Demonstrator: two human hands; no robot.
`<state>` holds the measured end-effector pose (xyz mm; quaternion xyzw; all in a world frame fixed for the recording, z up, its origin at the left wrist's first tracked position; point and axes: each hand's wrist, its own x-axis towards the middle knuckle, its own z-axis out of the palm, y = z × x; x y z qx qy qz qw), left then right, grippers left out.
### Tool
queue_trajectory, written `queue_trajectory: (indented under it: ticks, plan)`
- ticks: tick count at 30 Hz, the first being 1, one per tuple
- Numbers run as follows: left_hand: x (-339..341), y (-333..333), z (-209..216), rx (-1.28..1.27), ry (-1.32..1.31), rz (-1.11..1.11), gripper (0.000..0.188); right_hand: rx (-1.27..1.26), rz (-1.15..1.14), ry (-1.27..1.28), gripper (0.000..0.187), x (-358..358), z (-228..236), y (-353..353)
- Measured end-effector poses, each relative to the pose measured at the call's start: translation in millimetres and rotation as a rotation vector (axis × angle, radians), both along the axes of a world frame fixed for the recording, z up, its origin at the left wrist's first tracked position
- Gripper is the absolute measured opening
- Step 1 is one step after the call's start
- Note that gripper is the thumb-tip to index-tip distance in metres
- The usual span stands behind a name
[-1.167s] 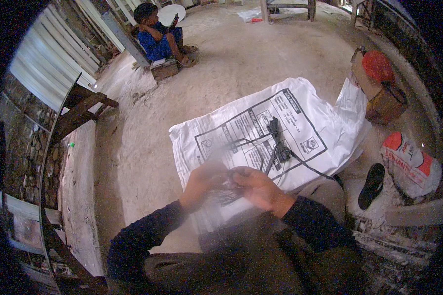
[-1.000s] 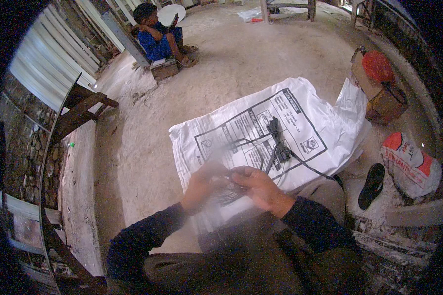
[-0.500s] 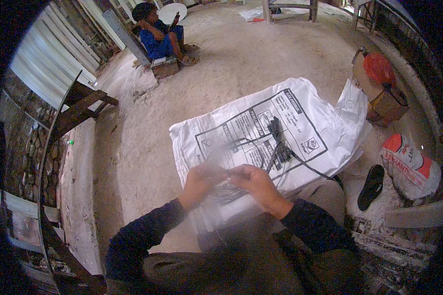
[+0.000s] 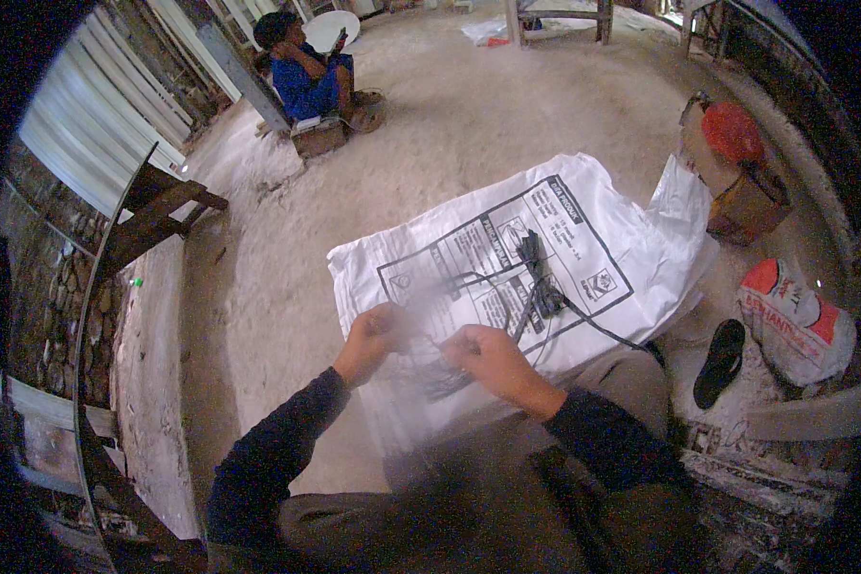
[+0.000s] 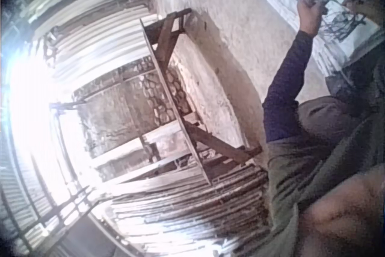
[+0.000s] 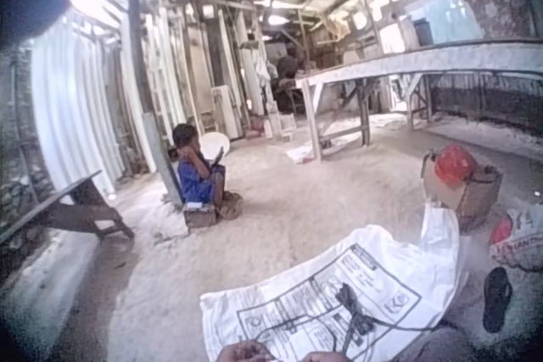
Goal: The person sits on the floor and repeatedly ties and unties black cables by hand on a white sack. They handle the cables one at a time, forming knots and then loosening them, without using any tools.
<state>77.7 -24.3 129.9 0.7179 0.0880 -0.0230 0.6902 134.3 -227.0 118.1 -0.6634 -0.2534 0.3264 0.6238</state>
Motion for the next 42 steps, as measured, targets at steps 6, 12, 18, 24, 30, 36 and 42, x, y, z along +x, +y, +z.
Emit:
queue_trajectory:
  ticks: [6, 12, 18, 24, 30, 36, 42]
  plan:
    - [-3.8, -1.7, 14.6, -0.146, 0.061, 0.025, 0.024, 0.039, 0.041, 0.06, 0.019, -3.1, 4.3, -7.1]
    - [-7.9, -22.6, 1.6, -0.16, 0.013, -0.106, 0.064, 0.133, 0.001, 0.405, 0.015, -2.3, 4.6, -5.1]
    - [-19.4, -55.5, 16.1, -0.116, 0.186, -0.267, 0.047, 0.227, -0.125, 0.669, 0.015, 0.3, 16.5, -10.1]
    - [-18.6, -40.6, 5.2, -0.048, 0.183, -0.208, 0.028, 0.21, -0.213, 0.466, 0.014, 11.0, 9.4, -15.5]
    - [-19.7, -16.4, -22.2, -0.16, 0.227, -0.081, 0.021, 0.325, -0.287, 0.447, 0.016, 16.0, 16.7, -16.7]
    - [-14.0, -5.5, -25.6, -0.17, 0.175, 0.037, 0.022, 0.509, -0.029, 0.645, 0.027, 15.5, 12.4, -19.3]
    - [-8.9, -9.8, -9.4, -0.218, 0.102, 0.146, 0.046, 0.198, -0.022, 0.177, 0.027, 11.6, 28.9, -19.8]
